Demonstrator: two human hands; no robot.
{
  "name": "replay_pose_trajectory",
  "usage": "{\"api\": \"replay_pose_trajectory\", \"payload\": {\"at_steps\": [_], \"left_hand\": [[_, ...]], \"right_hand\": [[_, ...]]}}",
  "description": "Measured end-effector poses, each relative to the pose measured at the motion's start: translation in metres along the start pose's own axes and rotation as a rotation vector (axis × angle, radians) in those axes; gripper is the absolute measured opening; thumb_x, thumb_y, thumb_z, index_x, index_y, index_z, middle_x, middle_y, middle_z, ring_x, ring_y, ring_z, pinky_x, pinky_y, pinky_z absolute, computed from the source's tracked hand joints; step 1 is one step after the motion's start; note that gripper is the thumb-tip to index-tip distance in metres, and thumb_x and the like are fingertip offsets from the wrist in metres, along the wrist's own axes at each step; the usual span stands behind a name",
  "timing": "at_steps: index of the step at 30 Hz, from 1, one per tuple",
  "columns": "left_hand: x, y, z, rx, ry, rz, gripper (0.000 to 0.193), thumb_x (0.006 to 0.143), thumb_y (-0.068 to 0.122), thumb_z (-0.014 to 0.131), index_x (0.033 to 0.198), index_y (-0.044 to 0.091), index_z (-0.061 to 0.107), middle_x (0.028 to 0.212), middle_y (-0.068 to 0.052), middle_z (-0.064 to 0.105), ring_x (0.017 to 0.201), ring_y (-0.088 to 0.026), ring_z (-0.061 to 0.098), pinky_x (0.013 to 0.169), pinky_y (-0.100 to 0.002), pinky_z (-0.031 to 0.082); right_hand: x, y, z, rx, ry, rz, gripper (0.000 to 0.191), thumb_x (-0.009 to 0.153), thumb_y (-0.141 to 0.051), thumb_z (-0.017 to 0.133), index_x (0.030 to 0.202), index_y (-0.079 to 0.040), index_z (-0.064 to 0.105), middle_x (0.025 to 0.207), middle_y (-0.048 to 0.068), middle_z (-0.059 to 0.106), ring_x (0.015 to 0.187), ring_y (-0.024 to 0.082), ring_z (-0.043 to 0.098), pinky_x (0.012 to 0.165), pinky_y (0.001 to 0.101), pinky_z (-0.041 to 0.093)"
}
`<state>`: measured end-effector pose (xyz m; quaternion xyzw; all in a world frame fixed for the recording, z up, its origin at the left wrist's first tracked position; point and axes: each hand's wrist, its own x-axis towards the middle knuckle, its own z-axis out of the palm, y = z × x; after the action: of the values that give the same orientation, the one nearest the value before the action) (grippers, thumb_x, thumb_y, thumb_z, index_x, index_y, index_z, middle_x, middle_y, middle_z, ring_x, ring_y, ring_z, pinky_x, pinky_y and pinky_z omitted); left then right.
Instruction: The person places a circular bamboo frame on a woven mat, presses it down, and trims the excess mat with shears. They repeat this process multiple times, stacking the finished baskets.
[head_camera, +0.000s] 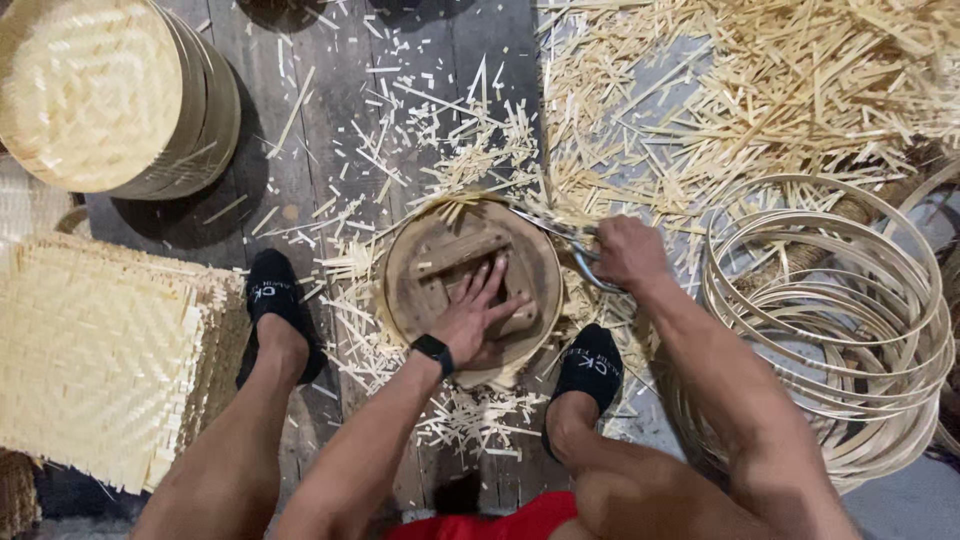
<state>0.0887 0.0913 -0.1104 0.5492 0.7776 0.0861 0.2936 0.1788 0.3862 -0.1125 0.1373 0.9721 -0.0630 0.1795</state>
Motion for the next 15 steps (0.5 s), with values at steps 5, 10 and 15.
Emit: {"api": "replay_pose_trajectory", "payload": {"at_steps": [5, 10, 15], "left_hand": [[0.025, 0.032, 0.006, -0.553, 0.067, -0.578, 0.115, 0.077, 0.062, 0.073, 0.159, 0.006, 0.013, 0.162, -0.028, 0.012, 0.152, -0.048, 0.01, 0.121, -0.061, 0.011], [0.045, 0.054, 0.032, -0.162, 0.157, -0.542, 0.104, 0.08, 0.051, 0.064, 0.156, -0.008, 0.026, 0.16, -0.031, 0.032, 0.149, -0.056, 0.02, 0.126, -0.06, 0.008], [0.024, 0.031, 0.037, -0.083, 0.137, -0.311, 0.102, 0.078, 0.048, 0.068, 0.151, -0.011, 0.026, 0.153, -0.035, 0.034, 0.143, -0.057, 0.022, 0.12, -0.061, 0.01]], "right_hand": [[-0.013, 0.009, -0.009, 0.028, -0.23, 0.142, 0.039, 0.095, -0.045, 0.063, 0.106, -0.007, 0.066, 0.095, 0.012, 0.064, 0.084, 0.023, 0.06, 0.073, 0.0359, 0.054], [0.007, -0.007, 0.0, -0.038, 0.191, -0.057, 0.05, 0.08, -0.048, 0.067, 0.104, -0.005, 0.07, 0.09, 0.013, 0.063, 0.082, 0.026, 0.06, 0.071, 0.0413, 0.055], [-0.002, 0.009, 0.009, 0.191, -0.216, 0.162, 0.034, 0.111, -0.039, 0.05, 0.114, -0.012, 0.07, 0.088, 0.009, 0.066, 0.08, 0.023, 0.063, 0.076, 0.041, 0.059]]}}
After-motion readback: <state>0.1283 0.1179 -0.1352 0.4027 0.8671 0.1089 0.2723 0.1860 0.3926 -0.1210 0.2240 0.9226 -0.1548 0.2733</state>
